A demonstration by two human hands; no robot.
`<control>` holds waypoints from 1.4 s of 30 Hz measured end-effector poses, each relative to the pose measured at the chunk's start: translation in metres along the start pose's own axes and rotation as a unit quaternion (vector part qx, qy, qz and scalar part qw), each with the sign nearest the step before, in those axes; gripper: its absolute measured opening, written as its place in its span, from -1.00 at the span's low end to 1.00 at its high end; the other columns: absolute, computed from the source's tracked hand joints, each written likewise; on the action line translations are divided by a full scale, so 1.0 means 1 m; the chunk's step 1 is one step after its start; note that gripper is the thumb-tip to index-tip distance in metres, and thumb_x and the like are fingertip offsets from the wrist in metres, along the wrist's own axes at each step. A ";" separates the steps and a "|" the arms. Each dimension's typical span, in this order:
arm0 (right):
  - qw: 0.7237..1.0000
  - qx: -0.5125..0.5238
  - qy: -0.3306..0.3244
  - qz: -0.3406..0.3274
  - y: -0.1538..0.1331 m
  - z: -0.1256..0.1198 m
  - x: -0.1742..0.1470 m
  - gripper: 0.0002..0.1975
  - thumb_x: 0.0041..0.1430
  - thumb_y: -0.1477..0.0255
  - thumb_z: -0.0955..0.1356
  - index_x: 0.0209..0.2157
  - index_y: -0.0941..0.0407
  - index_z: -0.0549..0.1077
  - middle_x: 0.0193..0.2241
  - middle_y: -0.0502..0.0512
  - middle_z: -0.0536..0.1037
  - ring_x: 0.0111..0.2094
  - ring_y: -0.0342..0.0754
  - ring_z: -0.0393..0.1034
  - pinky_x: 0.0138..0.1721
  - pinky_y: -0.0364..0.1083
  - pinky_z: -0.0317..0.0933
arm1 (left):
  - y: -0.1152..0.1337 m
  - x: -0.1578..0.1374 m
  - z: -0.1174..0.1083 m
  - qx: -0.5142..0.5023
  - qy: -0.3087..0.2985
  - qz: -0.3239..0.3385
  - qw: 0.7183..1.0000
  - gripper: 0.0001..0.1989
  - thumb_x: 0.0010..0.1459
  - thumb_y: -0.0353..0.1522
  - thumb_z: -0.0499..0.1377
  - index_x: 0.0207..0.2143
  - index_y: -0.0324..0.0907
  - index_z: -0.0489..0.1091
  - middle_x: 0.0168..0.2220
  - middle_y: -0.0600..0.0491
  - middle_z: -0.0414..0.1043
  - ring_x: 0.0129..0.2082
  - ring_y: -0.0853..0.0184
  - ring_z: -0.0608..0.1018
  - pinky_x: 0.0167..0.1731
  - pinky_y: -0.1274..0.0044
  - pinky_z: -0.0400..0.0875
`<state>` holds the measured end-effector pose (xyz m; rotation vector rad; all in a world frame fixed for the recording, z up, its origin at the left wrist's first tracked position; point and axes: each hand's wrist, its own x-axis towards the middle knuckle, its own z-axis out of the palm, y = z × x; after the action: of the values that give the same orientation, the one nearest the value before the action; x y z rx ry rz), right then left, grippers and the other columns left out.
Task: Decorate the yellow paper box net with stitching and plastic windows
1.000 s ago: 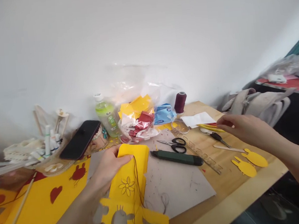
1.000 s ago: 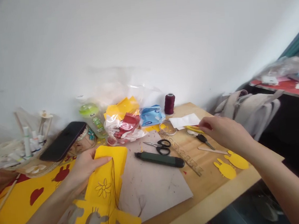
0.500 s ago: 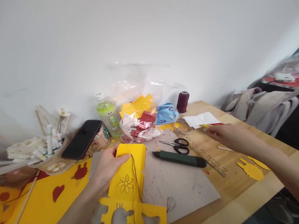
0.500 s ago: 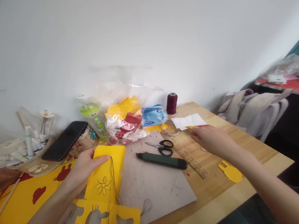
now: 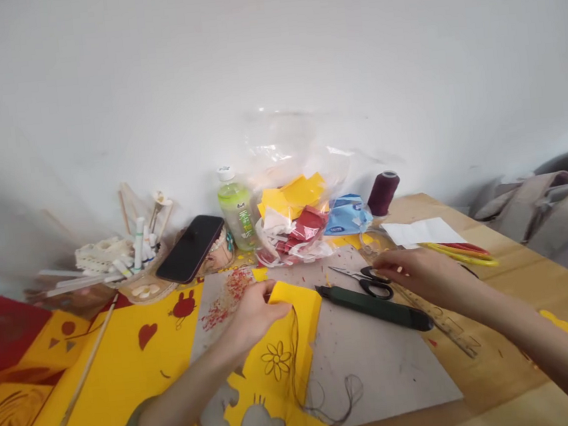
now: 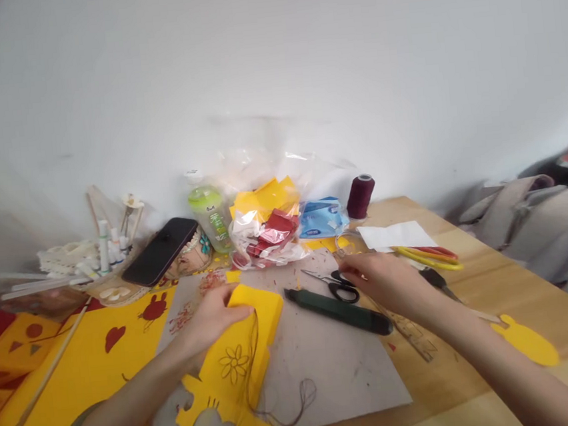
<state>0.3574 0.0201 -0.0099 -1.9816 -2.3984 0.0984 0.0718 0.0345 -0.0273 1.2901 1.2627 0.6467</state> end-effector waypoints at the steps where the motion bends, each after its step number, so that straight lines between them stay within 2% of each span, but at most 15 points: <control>1: 1.000 -0.017 -0.009 -0.011 -0.006 0.003 0.002 -0.74 0.19 0.43 0.16 -0.32 0.06 0.47 -0.39 0.06 0.57 -0.38 0.01 0.47 -0.44 -0.10 0.24 | -0.003 0.001 0.002 -0.002 -0.003 0.004 1.000 -0.84 -0.19 -0.45 0.17 -0.43 -0.24 0.40 -0.49 0.07 0.46 -0.42 0.25 0.52 -0.46 0.53 0.35; 5: 0.996 -0.075 -0.027 -0.038 -0.014 0.018 0.009 -0.82 0.09 0.48 0.24 -0.29 0.13 0.45 -0.31 0.18 0.54 -0.34 0.12 0.47 -0.48 -0.06 0.23 | -0.008 0.003 0.001 -0.031 0.002 0.013 0.999 -0.85 -0.20 -0.45 0.18 -0.45 -0.25 0.41 -0.49 0.06 0.45 -0.44 0.27 0.51 -0.46 0.54 0.33; 9: 0.993 -0.110 -0.027 -0.037 -0.011 0.027 0.014 -0.71 0.02 0.56 0.25 -0.17 0.19 0.43 -0.28 0.26 0.55 -0.31 0.18 0.47 -0.44 -0.01 0.26 | -0.004 0.004 -0.005 -0.068 0.021 0.024 0.997 -0.83 -0.19 -0.45 0.19 -0.42 -0.24 0.41 -0.47 0.07 0.46 -0.46 0.32 0.50 -0.48 0.57 0.31; 12: 0.992 -0.121 -0.008 -0.026 -0.010 0.020 0.014 -0.66 0.03 0.52 0.25 -0.11 0.16 0.40 -0.24 0.25 0.54 -0.30 0.22 0.47 -0.47 0.01 0.25 | 0.003 0.003 -0.008 -0.101 0.048 0.042 0.993 -0.84 -0.18 -0.45 0.18 -0.43 -0.23 0.39 -0.47 0.10 0.45 -0.48 0.37 0.49 -0.47 0.58 0.31; 14: 0.993 -0.116 0.035 -0.001 -0.013 0.009 0.010 -0.67 0.07 0.43 0.25 -0.10 0.12 0.40 -0.27 0.22 0.55 -0.33 0.23 0.47 -0.52 0.00 0.23 | 0.008 0.000 -0.010 -0.112 0.067 0.056 0.990 -0.87 -0.17 -0.45 0.18 -0.45 -0.22 0.38 -0.47 0.12 0.45 -0.47 0.39 0.48 -0.46 0.58 0.32; 17: 0.991 -0.059 0.113 0.039 -0.025 -0.010 -0.001 -0.68 0.02 0.29 0.30 -0.16 0.09 0.43 -0.41 0.19 0.55 -0.45 0.20 0.45 -0.59 -0.02 0.19 | 0.016 -0.005 -0.013 -0.109 0.091 0.079 0.987 -0.89 -0.16 -0.44 0.17 -0.46 -0.20 0.36 -0.47 0.13 0.44 -0.47 0.39 0.47 -0.46 0.59 0.33; 20: 0.982 0.147 0.115 0.034 -0.046 -0.017 -0.014 -0.61 -0.09 0.21 0.35 -0.19 0.05 0.44 -0.52 0.12 0.51 -0.57 0.05 0.41 -0.63 -0.06 0.21 | 0.021 -0.011 -0.014 -0.118 0.111 0.093 0.982 -0.88 -0.15 -0.41 0.18 -0.46 -0.20 0.34 -0.48 0.13 0.42 -0.49 0.39 0.47 -0.48 0.58 0.34; 22: 0.940 0.336 0.052 0.015 -0.062 -0.014 -0.022 -0.58 -0.08 0.18 0.35 -0.16 0.06 0.43 -0.48 0.12 0.53 -0.57 -0.01 0.41 -0.60 -0.07 0.28 | 0.022 -0.013 -0.014 -0.131 0.119 0.098 0.979 -0.86 -0.15 -0.39 0.20 -0.44 -0.20 0.34 -0.48 0.12 0.42 -0.48 0.38 0.47 -0.48 0.57 0.34; 25: 0.837 0.541 -0.074 -0.001 -0.085 -0.003 -0.030 -0.58 -0.03 0.18 0.37 -0.12 0.04 0.39 -0.39 0.14 0.55 -0.46 -0.02 0.44 -0.53 -0.11 0.32 | 0.022 -0.015 -0.013 -0.140 0.129 0.109 0.976 -0.82 -0.15 -0.37 0.22 -0.42 -0.21 0.33 -0.47 0.11 0.42 -0.47 0.38 0.46 -0.47 0.57 0.35; 27: 0.774 0.623 -0.114 -0.007 -0.097 0.004 -0.032 -0.61 -0.04 0.18 0.40 -0.17 0.02 0.38 -0.45 0.07 0.52 -0.49 -0.08 0.41 -0.54 -0.15 0.28 | 0.022 -0.016 -0.013 -0.142 0.133 0.114 0.974 -0.81 -0.14 -0.36 0.22 -0.42 -0.21 0.33 -0.47 0.12 0.41 -0.48 0.39 0.45 -0.47 0.57 0.34; 30: 0.682 0.719 -0.129 -0.036 -0.109 0.011 -0.032 -0.60 -0.04 0.08 0.38 -0.24 0.04 0.37 -0.49 0.02 0.44 -0.51 -0.13 0.34 -0.52 -0.15 0.23 | 0.022 -0.017 -0.012 -0.152 0.129 0.115 0.973 -0.80 -0.14 -0.35 0.22 -0.41 -0.21 0.31 -0.47 0.12 0.41 -0.48 0.40 0.44 -0.46 0.56 0.34; 32: 0.636 0.756 -0.143 -0.059 -0.114 0.013 -0.031 -0.58 0.00 0.04 0.34 -0.23 0.06 0.36 -0.48 0.02 0.41 -0.50 -0.15 0.31 -0.52 -0.17 0.19 | 0.022 -0.018 -0.011 -0.157 0.128 0.116 0.972 -0.80 -0.15 -0.36 0.22 -0.42 -0.21 0.31 -0.47 0.12 0.41 -0.48 0.40 0.44 -0.45 0.56 0.34; 35: 0.613 0.767 -0.175 -0.071 -0.120 0.013 -0.027 -0.58 0.02 0.05 0.33 -0.25 0.09 0.33 -0.52 -0.02 0.36 -0.54 -0.21 0.27 -0.58 -0.25 0.11 | 0.024 -0.021 -0.011 -0.150 0.138 0.128 0.971 -0.81 -0.15 -0.37 0.23 -0.43 -0.22 0.31 -0.49 0.14 0.39 -0.49 0.43 0.42 -0.44 0.59 0.33; 40: 0.633 0.746 -0.199 -0.050 -0.126 0.007 -0.023 -0.55 -0.01 0.00 0.33 -0.32 0.12 0.30 -0.55 -0.03 0.34 -0.56 -0.23 0.23 -0.60 -0.26 0.07 | 0.028 -0.025 -0.011 -0.152 0.142 0.138 0.968 -0.83 -0.16 -0.38 0.23 -0.47 -0.22 0.31 -0.51 0.16 0.37 -0.50 0.46 0.39 -0.47 0.63 0.32; 42: 0.632 0.746 -0.205 -0.046 -0.127 0.006 -0.023 -0.53 -0.03 -0.01 0.33 -0.32 0.11 0.29 -0.56 -0.04 0.34 -0.57 -0.23 0.22 -0.59 -0.25 0.06 | 0.029 -0.026 -0.011 -0.156 0.141 0.143 0.967 -0.83 -0.16 -0.38 0.23 -0.48 -0.22 0.30 -0.52 0.16 0.36 -0.51 0.46 0.39 -0.48 0.63 0.32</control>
<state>0.2371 -0.0260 -0.0069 -0.9167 -1.2973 1.8963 0.0628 0.0215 0.0096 1.1511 1.1489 1.2217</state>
